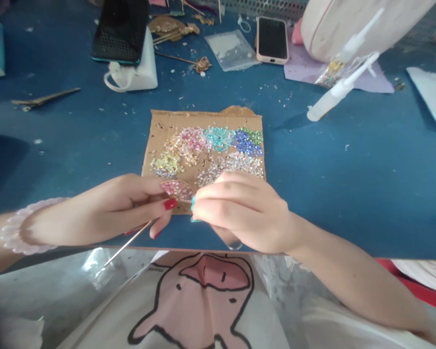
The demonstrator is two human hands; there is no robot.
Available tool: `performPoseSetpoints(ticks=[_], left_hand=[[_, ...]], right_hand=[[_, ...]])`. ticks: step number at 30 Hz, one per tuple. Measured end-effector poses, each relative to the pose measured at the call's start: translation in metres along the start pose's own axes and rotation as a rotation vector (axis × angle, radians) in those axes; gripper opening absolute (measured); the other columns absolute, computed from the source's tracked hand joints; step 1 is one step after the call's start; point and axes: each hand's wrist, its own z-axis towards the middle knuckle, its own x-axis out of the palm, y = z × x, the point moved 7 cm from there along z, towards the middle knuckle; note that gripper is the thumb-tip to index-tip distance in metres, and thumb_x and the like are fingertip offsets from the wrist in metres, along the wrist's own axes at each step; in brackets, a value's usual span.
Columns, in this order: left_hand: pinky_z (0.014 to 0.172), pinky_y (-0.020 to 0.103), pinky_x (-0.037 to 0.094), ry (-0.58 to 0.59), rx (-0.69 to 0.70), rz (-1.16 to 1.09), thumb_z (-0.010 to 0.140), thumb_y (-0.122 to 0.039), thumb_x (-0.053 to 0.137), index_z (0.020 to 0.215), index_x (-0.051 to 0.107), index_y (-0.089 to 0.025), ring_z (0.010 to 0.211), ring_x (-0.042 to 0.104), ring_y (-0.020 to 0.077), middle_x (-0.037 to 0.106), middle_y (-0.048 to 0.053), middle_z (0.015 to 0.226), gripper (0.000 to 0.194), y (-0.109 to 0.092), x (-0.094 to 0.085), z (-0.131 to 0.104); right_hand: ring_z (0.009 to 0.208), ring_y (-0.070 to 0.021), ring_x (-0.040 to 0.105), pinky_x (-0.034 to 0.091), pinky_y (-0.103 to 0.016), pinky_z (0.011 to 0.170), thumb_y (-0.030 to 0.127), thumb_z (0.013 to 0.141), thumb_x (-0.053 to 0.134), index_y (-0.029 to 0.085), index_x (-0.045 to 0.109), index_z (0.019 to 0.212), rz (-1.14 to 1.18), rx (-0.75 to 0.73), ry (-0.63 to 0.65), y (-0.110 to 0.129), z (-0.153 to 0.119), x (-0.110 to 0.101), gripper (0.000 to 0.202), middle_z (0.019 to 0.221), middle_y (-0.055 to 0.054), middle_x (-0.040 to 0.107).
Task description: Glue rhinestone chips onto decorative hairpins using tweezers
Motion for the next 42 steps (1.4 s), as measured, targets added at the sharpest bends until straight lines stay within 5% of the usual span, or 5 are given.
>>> performPoseSetpoints(ticks=[18, 27, 42], left_hand=[[0.043, 0.012, 0.033, -0.006, -0.014, 0.043, 0.089, -0.009, 0.043, 0.066, 0.056, -0.016, 0.045, 0.042, 0.0035, 0.054, -0.007, 0.056, 0.027, 0.002, 0.000, 0.001], [0.049, 0.015, 0.035, -0.176, -0.048, 0.211, 0.087, -0.013, 0.043, 0.064, 0.053, -0.017, 0.049, 0.048, 0.0050, 0.058, -0.006, 0.057, 0.026, 0.005, -0.018, -0.001], [0.046, 0.013, 0.034, -0.204, -0.026, 0.261, 0.087, -0.014, 0.043, 0.062, 0.053, -0.017, 0.046, 0.045, 0.0036, 0.055, -0.008, 0.054, 0.028, 0.006, -0.020, -0.001]], right_hand=[[0.082, -0.0131, 0.065, 0.057, -0.029, 0.071, 0.003, 0.080, 0.055, 0.016, 0.059, 0.090, -0.017, 0.012, -0.005, 0.001, -0.001, -0.004, 0.018, 0.090, -0.004, 0.069], [0.080, -0.0111, 0.063, 0.054, -0.027, 0.072, 0.000, 0.081, 0.052, 0.016, 0.058, 0.091, 0.047, 0.061, 0.074, -0.007, -0.002, 0.007, 0.019, 0.079, -0.001, 0.068], [0.079, -0.0099, 0.061, 0.052, -0.024, 0.076, 0.010, 0.083, 0.057, 0.018, 0.058, 0.086, 0.029, 0.195, 0.146, -0.026, -0.004, 0.019, 0.009, 0.080, 0.000, 0.067]])
